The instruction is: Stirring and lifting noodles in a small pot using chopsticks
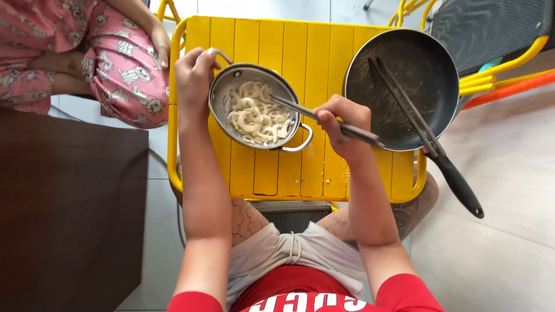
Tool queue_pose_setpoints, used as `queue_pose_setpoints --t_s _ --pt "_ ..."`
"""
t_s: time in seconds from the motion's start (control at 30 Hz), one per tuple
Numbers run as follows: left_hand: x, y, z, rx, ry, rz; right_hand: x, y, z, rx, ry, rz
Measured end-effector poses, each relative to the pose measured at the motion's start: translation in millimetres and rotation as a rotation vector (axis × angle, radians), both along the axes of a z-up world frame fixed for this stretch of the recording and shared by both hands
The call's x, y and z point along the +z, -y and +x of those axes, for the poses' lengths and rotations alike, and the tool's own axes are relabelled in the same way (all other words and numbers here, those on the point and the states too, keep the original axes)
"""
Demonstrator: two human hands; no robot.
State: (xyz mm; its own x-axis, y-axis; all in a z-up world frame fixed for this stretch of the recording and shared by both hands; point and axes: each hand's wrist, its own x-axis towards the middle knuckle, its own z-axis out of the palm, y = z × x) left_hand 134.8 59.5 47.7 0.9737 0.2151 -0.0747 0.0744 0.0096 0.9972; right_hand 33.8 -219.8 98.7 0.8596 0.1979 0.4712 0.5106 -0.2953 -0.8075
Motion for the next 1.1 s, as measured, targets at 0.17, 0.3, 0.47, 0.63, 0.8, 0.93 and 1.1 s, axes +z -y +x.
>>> queue_pose_setpoints --t_s 0.17,0.3,0.47,0.63,0.8,0.93,1.1 --pt "1 6 -4 0.03 0.021 -0.19 2 -7 8 0.014 0.051 -0.104" --pt "1 10 -5 0.06 0.045 -0.193 6 -4 8 0.188 0.069 -0.17" --pt "-1 9 -4 0.047 0.026 -0.216 0 6 9 0.079 0.055 -0.117" --pt "-5 7 -2 0.037 0.014 -0.242 10 4 3 0.25 -0.049 -0.222" --pt "-9 4 0 0.021 0.03 -0.231 10 15 7 0.118 0.077 -0.09" --pt "-13 4 0 0.007 0.025 -0.245 6 2 3 0.279 -0.004 -0.231" --pt "-16 2 2 0.017 0.067 -0.231 19 10 2 0.272 0.012 -0.053"
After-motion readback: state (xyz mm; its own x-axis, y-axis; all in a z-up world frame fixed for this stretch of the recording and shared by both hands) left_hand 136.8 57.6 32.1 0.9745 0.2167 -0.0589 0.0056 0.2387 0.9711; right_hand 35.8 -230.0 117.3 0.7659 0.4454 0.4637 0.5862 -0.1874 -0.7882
